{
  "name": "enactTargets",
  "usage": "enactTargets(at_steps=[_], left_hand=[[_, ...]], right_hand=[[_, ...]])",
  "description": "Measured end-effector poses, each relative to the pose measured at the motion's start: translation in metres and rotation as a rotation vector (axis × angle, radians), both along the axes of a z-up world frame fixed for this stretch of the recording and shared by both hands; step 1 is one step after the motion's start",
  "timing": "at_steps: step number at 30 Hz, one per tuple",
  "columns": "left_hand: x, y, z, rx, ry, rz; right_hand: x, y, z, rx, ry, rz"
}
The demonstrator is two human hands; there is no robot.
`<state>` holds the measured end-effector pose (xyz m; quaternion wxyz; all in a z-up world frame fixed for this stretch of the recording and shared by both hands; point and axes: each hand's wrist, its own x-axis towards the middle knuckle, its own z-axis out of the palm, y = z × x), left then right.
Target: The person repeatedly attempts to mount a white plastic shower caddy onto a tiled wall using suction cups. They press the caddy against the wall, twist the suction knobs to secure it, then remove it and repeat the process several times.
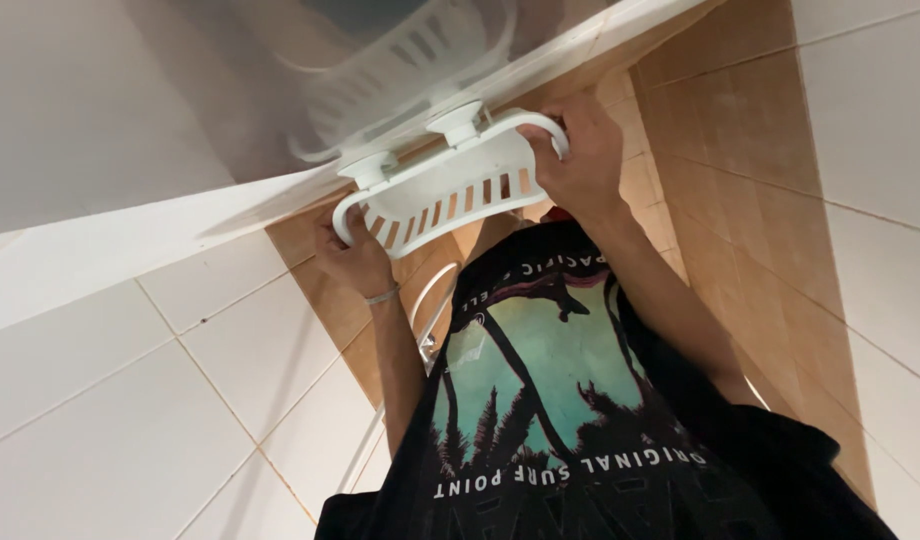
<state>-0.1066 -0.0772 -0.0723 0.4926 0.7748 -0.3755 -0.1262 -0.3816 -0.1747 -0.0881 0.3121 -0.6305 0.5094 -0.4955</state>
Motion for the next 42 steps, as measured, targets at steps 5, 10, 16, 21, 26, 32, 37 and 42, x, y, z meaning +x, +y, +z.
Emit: enactTargets(at_steps=[5,10,16,21,26,32,37,42], left_hand=[[-0.016,-0.001,-0.002,-0.138,-0.074,-0.018],[-0.007,-0.002,-0.007,-0.111,-0.042,-0.02],[0.01,0.008,-0.018,-0.036,0.01,-0.12],[0.006,0.017,-0.018,0.047,-0.071,-0.095],[0.006,0.025,-0.035,-0.102,-0.003,-0.004],[0.006,0.015,-0.056,-0.242,0.254,0.015],[-0.001,0.011,-0.062,-0.231,0.273,0.028],[-0.006,0.008,-0.057,-0.212,0.332,0.097]], right_hand=[[-0.003,0.002,-0.021,-0.066,-0.062,0.031],[-0.004,-0.006,0.006,-0.048,-0.009,0.023],[0.012,0.002,0.059,0.026,0.031,0.107],[0.035,-0.017,0.055,0.811,-0.353,0.463],[0.044,-0.011,0.038,0.712,-0.518,0.424],[0.041,-0.008,0.049,0.649,-0.282,0.319],[0.036,-0.007,0.065,0.796,-0.449,0.302],[0.037,-0.009,0.073,0.745,-0.363,0.28]])
